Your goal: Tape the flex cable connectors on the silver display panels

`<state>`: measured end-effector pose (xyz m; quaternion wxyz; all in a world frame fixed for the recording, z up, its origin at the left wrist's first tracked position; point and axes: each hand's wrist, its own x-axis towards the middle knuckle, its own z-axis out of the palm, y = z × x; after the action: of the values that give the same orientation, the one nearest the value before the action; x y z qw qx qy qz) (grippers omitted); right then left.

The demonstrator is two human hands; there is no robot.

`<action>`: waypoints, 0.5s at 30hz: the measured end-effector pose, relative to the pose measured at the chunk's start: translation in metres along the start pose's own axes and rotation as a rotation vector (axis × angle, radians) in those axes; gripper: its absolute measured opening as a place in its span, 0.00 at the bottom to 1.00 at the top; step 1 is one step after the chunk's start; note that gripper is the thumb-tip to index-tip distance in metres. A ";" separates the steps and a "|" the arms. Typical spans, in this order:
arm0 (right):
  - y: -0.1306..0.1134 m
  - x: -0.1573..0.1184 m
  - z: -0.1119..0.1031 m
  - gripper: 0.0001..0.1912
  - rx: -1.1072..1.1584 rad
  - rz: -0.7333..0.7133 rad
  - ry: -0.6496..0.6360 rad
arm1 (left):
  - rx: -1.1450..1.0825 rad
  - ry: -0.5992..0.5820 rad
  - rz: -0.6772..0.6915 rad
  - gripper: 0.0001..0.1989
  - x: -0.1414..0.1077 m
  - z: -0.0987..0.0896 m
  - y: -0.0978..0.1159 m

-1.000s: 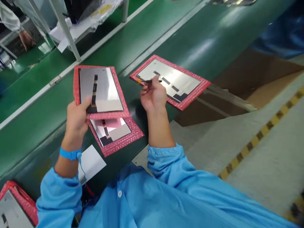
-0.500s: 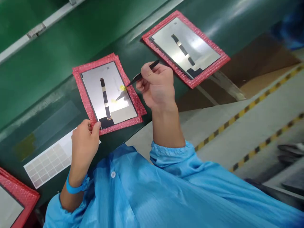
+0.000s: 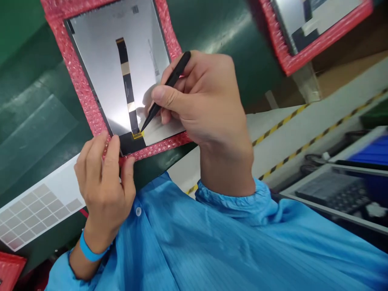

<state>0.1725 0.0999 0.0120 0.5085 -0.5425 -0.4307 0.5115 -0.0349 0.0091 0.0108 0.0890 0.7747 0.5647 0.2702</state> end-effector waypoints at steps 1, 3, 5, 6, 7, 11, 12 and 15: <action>0.000 0.000 0.000 0.26 -0.011 0.001 0.003 | -0.011 -0.015 0.032 0.26 -0.001 0.004 -0.002; -0.001 0.000 -0.002 0.25 -0.036 0.036 0.004 | -0.011 -0.029 0.037 0.27 -0.001 0.011 -0.004; -0.002 0.000 -0.003 0.25 -0.065 0.100 0.005 | 0.001 -0.032 0.028 0.27 -0.001 0.014 -0.005; -0.003 0.000 -0.003 0.24 -0.076 0.124 0.005 | 0.005 -0.036 0.026 0.27 -0.001 0.015 -0.005; -0.004 0.000 -0.003 0.24 -0.083 0.133 0.006 | 0.007 -0.038 0.026 0.27 -0.001 0.015 -0.005; -0.006 0.002 -0.001 0.27 -0.114 0.074 0.007 | 0.001 -0.048 0.031 0.28 0.000 0.012 -0.005; -0.006 0.003 0.000 0.28 -0.123 0.052 0.003 | -0.002 -0.052 0.031 0.29 0.000 0.012 -0.005; -0.007 0.005 0.002 0.28 -0.127 0.022 -0.006 | -0.009 -0.059 0.028 0.29 0.000 0.012 -0.005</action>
<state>0.1714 0.1062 0.0180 0.4662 -0.5768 -0.4578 0.4902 -0.0327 0.0125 -0.0020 0.1053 0.7898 0.5498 0.2509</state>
